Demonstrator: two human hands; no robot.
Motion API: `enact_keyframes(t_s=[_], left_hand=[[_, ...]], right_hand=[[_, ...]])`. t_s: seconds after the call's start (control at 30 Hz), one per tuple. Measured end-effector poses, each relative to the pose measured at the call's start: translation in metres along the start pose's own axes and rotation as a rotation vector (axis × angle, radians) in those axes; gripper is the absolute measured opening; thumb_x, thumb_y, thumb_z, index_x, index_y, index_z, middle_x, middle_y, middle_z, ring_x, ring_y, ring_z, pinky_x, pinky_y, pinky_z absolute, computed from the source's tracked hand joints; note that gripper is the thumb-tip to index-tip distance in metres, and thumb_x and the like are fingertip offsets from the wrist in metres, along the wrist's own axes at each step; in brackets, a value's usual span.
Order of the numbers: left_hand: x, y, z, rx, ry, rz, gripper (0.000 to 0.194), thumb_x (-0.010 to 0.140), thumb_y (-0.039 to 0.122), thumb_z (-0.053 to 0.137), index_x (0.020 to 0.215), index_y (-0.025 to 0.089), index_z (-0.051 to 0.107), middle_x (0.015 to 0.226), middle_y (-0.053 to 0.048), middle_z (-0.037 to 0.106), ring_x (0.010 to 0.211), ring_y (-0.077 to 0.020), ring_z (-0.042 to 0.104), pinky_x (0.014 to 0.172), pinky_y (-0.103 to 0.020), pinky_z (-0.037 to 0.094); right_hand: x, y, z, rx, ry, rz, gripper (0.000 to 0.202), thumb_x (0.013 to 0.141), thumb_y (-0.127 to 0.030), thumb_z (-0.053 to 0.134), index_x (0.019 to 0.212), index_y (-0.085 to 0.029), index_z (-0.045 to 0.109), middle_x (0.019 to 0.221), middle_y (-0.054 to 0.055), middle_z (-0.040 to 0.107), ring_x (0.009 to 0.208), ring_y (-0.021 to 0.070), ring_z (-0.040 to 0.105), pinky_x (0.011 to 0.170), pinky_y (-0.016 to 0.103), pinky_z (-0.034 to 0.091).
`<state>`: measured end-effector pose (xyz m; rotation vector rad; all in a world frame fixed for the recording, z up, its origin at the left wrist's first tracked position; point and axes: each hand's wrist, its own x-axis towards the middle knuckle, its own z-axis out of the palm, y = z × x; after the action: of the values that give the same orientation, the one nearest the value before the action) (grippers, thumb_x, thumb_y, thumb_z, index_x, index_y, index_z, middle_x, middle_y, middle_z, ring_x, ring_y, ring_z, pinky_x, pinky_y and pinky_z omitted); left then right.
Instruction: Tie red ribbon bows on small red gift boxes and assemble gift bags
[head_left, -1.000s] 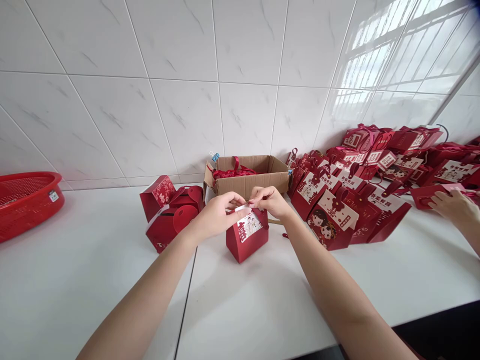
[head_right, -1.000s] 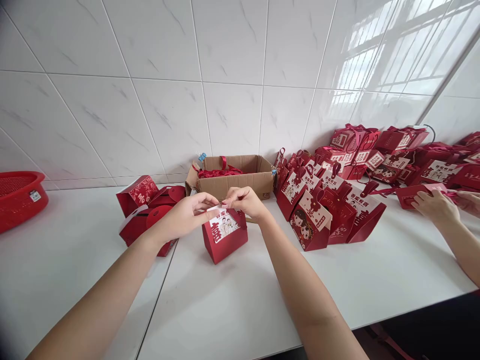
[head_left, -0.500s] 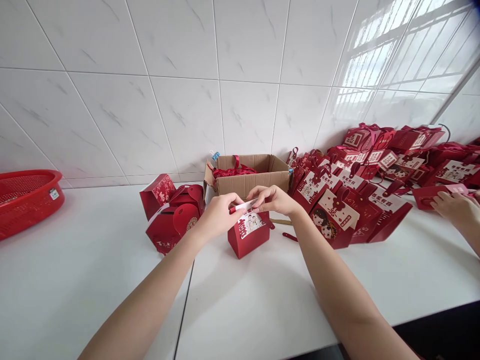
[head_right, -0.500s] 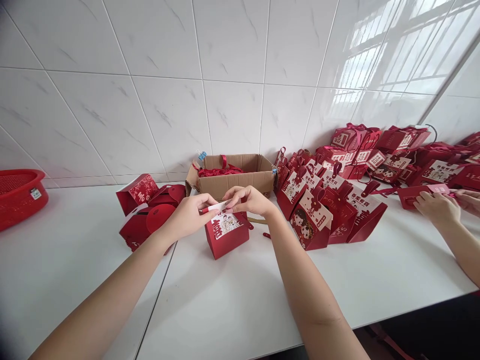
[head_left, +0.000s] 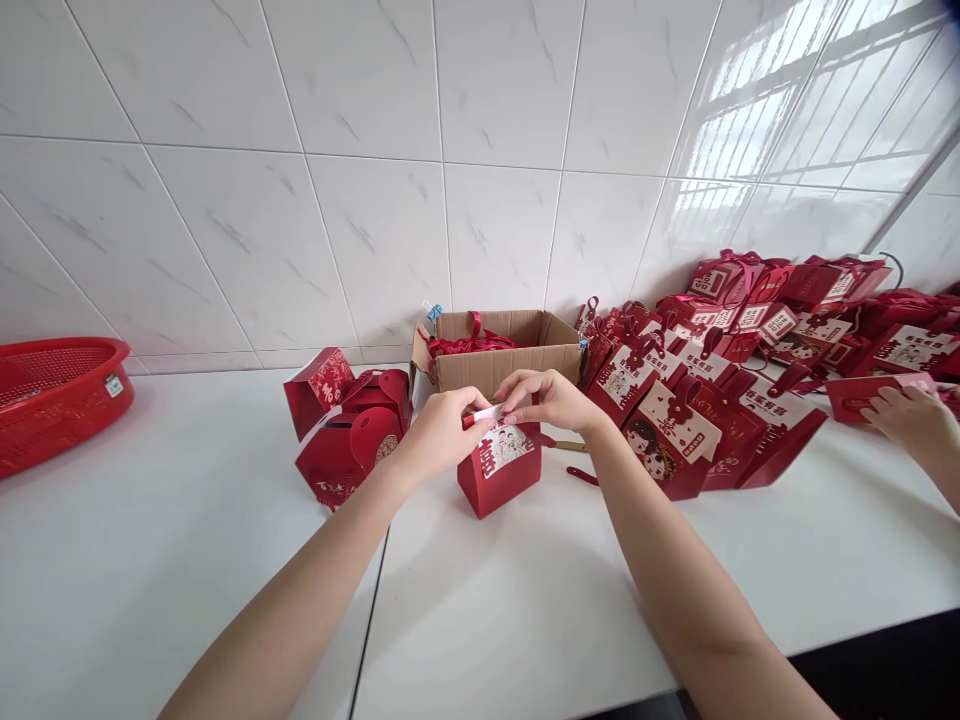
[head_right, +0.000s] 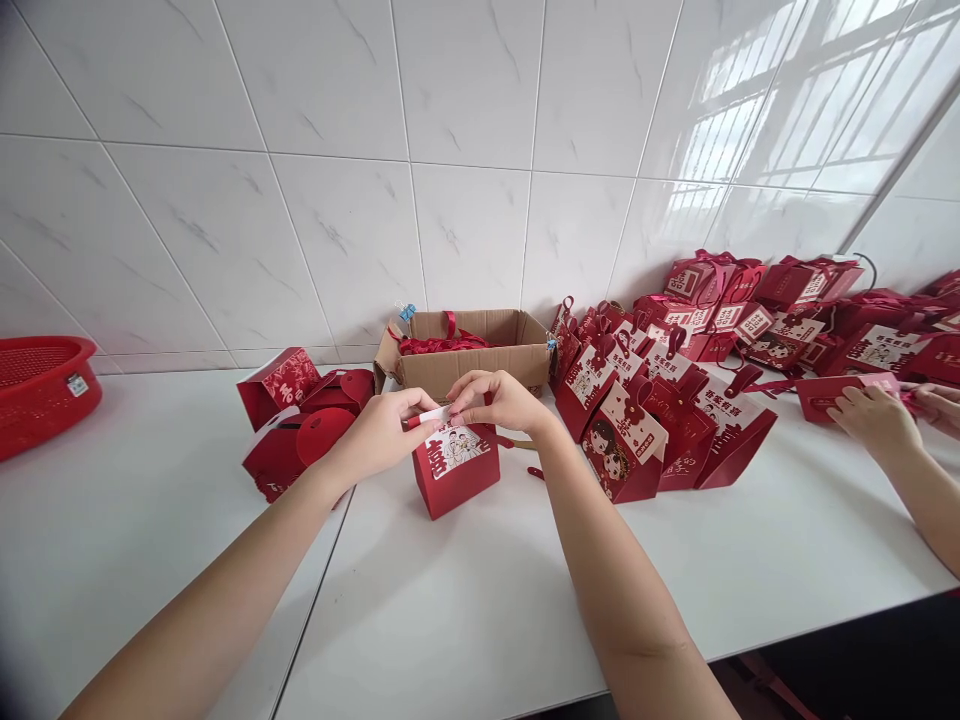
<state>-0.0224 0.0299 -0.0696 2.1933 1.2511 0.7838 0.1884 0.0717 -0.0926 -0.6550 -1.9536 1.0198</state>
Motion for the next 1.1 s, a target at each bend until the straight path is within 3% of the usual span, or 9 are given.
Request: enact_keyframes(t_s=[0.5,0.67,0.73,0.83,1.0,1.1], left_hand=[[0.000,-0.002,0.001,-0.010,-0.002,-0.011,0.023,0.080,0.045,0.057,0.083,0.022,0.061,0.073,0.000,0.065,0.062,-0.0148,0.053,0.053,-0.024,0.034],[0.000,-0.001,0.001,-0.016,-0.009,-0.008,0.022,0.081,0.043,0.056,0.083,0.022,0.061,0.073,0.000,0.064,0.062,-0.0148,0.053,0.053,-0.025,0.035],[-0.001,0.000,0.000,-0.013,-0.011,-0.010,0.022,0.081,0.043,0.056,0.083,0.022,0.061,0.071,0.000,0.063,0.061,-0.0148,0.053,0.052,-0.025,0.035],[-0.001,0.002,-0.001,-0.004,-0.010,-0.008,0.020,0.082,0.040,0.055,0.084,0.021,0.060,0.072,0.000,0.063,0.062,-0.0150,0.055,0.051,-0.024,0.035],[0.000,0.002,0.008,0.149,0.114,0.019,0.012,0.082,0.032,0.054,0.085,0.021,0.051,0.080,0.001,0.061,0.065,-0.0150,0.056,0.051,-0.025,0.035],[0.002,-0.002,0.024,0.257,0.251,0.025,0.034,0.075,0.045,0.064,0.090,0.021,0.045,0.093,-0.003,0.058,0.074,-0.0179,0.058,0.050,-0.026,0.036]], right_hand=[[-0.001,-0.002,0.000,0.015,0.015,0.006,0.010,0.066,-0.024,0.079,0.074,-0.021,0.075,0.090,0.003,0.064,0.076,0.0111,0.062,0.071,0.026,0.053],[-0.001,-0.002,0.003,0.103,0.034,0.001,0.027,0.067,-0.024,0.079,0.088,-0.019,0.062,0.090,0.002,0.065,0.084,0.0149,0.065,0.076,0.031,0.055],[-0.001,-0.004,0.004,0.125,0.015,0.031,0.035,0.067,-0.025,0.079,0.093,-0.020,0.057,0.092,0.002,0.065,0.085,0.0160,0.065,0.075,0.031,0.054],[-0.001,-0.007,0.004,-0.022,0.012,0.144,0.031,0.069,-0.033,0.076,0.089,-0.017,0.060,0.086,0.002,0.064,0.077,0.0148,0.062,0.066,0.027,0.050],[0.002,-0.010,0.015,-0.192,0.145,0.239,0.035,0.068,-0.046,0.072,0.066,-0.016,0.054,0.058,-0.005,0.050,0.053,0.0087,0.045,0.048,0.021,0.033],[0.005,-0.011,0.024,-0.158,0.204,0.250,0.039,0.067,-0.049,0.071,0.063,-0.018,0.048,0.055,-0.005,0.047,0.050,0.0090,0.044,0.045,0.022,0.031]])
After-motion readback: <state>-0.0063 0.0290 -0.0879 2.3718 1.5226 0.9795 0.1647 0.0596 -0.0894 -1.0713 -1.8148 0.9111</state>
